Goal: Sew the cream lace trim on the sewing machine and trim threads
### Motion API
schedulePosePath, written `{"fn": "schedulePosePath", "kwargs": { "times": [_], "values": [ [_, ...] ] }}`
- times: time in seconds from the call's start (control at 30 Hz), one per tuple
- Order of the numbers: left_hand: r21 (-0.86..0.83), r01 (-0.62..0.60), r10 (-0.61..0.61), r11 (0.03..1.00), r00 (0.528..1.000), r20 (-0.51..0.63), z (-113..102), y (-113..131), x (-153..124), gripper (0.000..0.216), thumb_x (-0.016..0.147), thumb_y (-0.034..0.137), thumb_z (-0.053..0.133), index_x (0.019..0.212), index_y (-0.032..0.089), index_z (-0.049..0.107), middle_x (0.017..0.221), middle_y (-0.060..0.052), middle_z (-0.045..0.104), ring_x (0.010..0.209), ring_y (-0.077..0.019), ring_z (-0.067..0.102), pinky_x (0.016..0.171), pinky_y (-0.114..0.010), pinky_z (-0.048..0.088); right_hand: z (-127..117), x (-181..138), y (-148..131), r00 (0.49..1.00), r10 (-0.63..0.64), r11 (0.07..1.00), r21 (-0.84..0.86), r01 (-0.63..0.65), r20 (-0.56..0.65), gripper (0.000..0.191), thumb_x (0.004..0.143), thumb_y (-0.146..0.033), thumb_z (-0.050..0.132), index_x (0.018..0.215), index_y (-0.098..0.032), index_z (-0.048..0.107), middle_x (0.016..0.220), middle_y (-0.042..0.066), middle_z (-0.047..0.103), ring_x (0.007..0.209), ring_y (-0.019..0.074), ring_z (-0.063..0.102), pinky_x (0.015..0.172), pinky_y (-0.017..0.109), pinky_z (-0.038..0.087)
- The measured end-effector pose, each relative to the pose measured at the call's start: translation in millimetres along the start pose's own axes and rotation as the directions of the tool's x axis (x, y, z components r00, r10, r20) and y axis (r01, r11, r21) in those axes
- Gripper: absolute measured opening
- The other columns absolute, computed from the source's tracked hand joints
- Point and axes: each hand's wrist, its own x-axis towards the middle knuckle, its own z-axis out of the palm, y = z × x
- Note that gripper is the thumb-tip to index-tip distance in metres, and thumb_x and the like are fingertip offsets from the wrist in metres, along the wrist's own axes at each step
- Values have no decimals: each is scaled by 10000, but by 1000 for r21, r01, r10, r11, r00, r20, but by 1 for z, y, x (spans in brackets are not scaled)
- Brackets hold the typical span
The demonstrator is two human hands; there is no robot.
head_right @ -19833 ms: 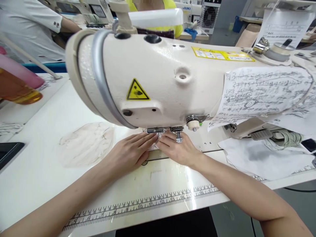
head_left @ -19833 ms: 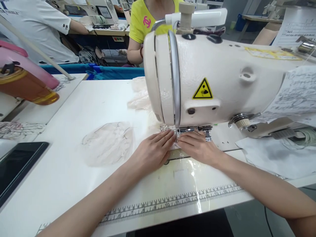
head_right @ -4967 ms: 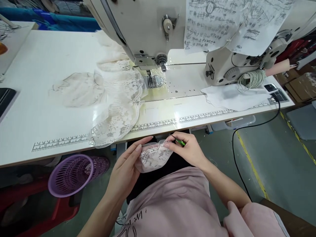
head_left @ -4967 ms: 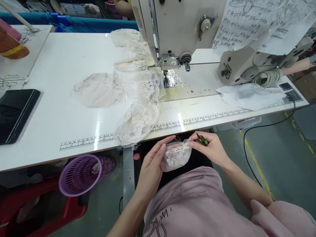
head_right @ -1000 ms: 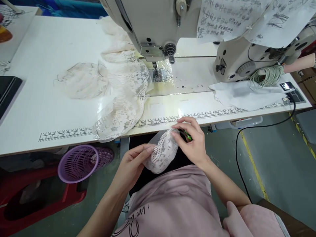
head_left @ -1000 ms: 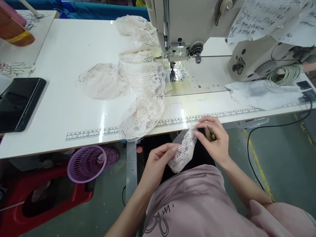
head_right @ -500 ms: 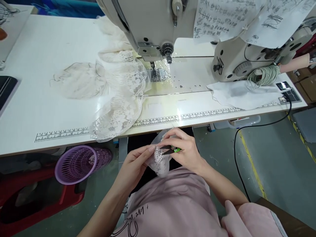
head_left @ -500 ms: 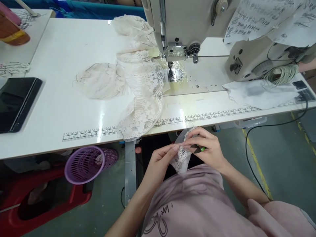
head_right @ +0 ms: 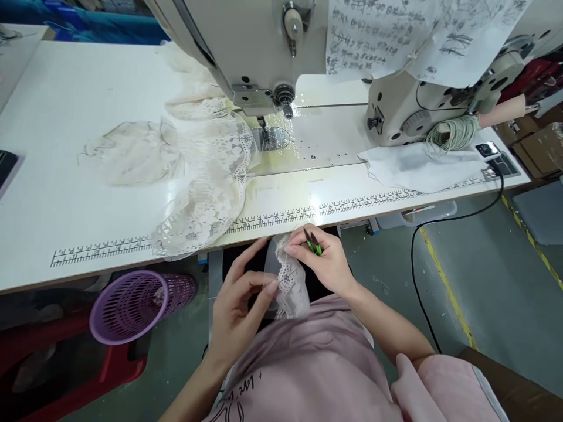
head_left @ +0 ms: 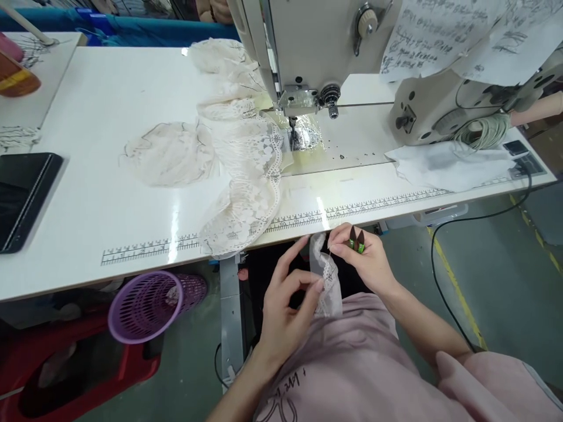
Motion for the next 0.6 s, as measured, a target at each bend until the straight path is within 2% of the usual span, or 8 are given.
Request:
{"fn": "schedulePosePath", "kwargs": {
  "times": [0.07,0.13,0.27,0.33,0.4,0.47,0.53,0.6],
  "values": [
    [144,-193,188,971,981,43,0,2,1,91,855,111,577,797,174,608,1370,-103,510,1085,-210,592,812,-298,495,1,0,-3,999,-32,999,-42,33,18,58,853,-225,668,796,-220,658,873,12,589,802,137,559,706,287,453],
    [177,-256,244,950,966,85,-1,3,3,100,850,84,563,813,175,580,1296,-110,573,1064,-203,606,809,-295,500,1,-1,-6,998,-63,994,-87,65,20,62,860,-226,660,798,-219,661,911,20,576,816,135,552,693,279,446],
    [99,-150,145,984,988,57,-4,1,6,73,889,128,537,911,191,567,1022,-67,658,938,-165,638,749,-255,518,-1,-2,-9,997,-80,994,-71,80,12,80,860,-224,664,783,-210,649,901,25,585,857,141,550,724,276,432],
    [59,-78,77,995,997,15,-5,-1,6,122,930,174,490,1022,206,563,1006,-53,657,920,-155,644,760,-252,526,-2,-3,-9,998,3,998,55,-7,59,95,875,-241,650,793,-199,626,864,20,622,702,104,524,620,248,406],
    [60,-6,6,998,1000,-10,-7,0,8,216,968,195,412,1135,224,545,1012,-39,667,898,-138,653,761,-238,527,-3,-3,-7,984,103,973,190,-130,147,133,898,-280,622,806,-190,590,783,8,651,500,60,386,472,223,299],
    [102,39,-44,994,998,45,-8,2,12,258,974,184,388,1152,236,567,999,-22,678,873,-122,655,744,-216,518,-4,-3,-7,965,154,947,247,-205,213,173,911,-315,605,808,-187,554,705,-7,652,425,45,265,419,220,211],
    [150,26,-48,988,988,145,-8,6,18,238,950,168,439,1089,234,620,972,-11,681,855,-117,649,734,-204,507,-4,-2,-8,960,156,953,221,-209,234,187,908,-323,611,806,-187,533,676,-13,644,432,48,283,425,217,220],
    [196,-42,2,980,979,203,-7,8,23,203,927,160,483,998,222,663,916,-8,671,812,-112,635,703,-196,492,-4,-1,-11,958,144,970,154,-186,247,173,910,-312,608,815,-189,533,675,-16,632,473,61,349,458,219,261]
  ]
}}
